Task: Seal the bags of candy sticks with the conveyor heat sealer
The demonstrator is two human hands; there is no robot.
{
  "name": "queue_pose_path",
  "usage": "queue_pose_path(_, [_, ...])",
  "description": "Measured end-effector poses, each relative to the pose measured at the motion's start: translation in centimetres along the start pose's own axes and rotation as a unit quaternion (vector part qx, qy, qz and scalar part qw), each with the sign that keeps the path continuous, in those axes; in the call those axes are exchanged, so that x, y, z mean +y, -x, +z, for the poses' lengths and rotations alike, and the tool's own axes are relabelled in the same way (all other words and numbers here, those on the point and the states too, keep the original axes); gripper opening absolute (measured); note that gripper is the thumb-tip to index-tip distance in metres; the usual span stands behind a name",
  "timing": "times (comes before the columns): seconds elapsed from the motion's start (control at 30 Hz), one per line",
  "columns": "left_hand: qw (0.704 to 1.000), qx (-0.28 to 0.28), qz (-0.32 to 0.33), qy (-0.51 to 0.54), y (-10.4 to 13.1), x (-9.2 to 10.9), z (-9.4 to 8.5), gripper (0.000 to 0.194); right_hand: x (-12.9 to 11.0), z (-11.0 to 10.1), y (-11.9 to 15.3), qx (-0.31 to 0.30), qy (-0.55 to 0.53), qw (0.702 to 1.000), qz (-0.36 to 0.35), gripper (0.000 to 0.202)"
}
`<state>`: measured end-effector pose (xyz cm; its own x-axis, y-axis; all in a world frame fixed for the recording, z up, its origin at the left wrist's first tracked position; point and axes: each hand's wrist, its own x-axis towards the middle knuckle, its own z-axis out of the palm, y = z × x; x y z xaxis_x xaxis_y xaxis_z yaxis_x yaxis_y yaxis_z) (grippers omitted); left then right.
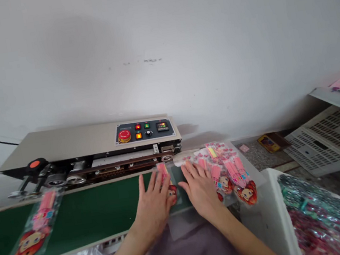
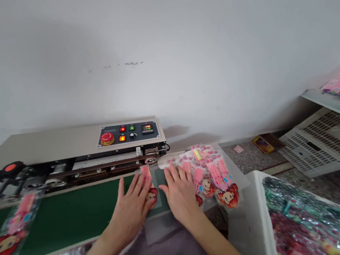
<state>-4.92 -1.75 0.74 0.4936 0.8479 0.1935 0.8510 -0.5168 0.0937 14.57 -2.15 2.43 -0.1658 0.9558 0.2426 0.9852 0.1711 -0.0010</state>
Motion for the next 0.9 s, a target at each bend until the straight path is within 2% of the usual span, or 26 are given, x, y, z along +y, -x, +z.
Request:
queue_pose_path(0.1, [1.0,0.011,-0.026,-0.006,0.1,0.0,-1.1,0.049,0.9,-1.2,0.3,0.022,0.0,1.0,0.002,0.042])
queue_pose_path(0.17, [1.0,0.001,-0.002,0.019,-0.7,1.3,-1.2,0.049,2.4,-1.6,1.1,0.036,0.021,0.999,0.012,0.041])
queue_pose_path(0.3, [0.995,-0.013,0.075,0.059,-3.2,4.9,0.3,0.051,5.2,-1.3,3.0,0.024,0.061,0.998,0.012,0.038])
queue_pose_path(0.37, [0.993,-0.012,0.096,0.061,-4.2,5.7,1.4,0.053,5.9,-0.9,3.6,0.022,0.074,0.997,0.011,0.037])
queue_pose_path(0.47, [0.993,-0.015,0.104,0.055,-4.8,5.2,2.2,0.053,6.3,-0.6,3.8,0.029,0.089,0.995,0.025,0.037])
queue_pose_path(0.63, [0.995,-0.03,0.082,0.051,-4.6,3.3,1.3,0.05,5.3,-0.1,3.5,0.024,0.075,0.997,0.017,0.04])
queue_pose_path(0.9, [0.997,-0.03,0.054,0.055,-3.9,3.5,1.4,0.052,4.4,0.2,3.3,0.025,0.063,0.998,0.002,0.041])
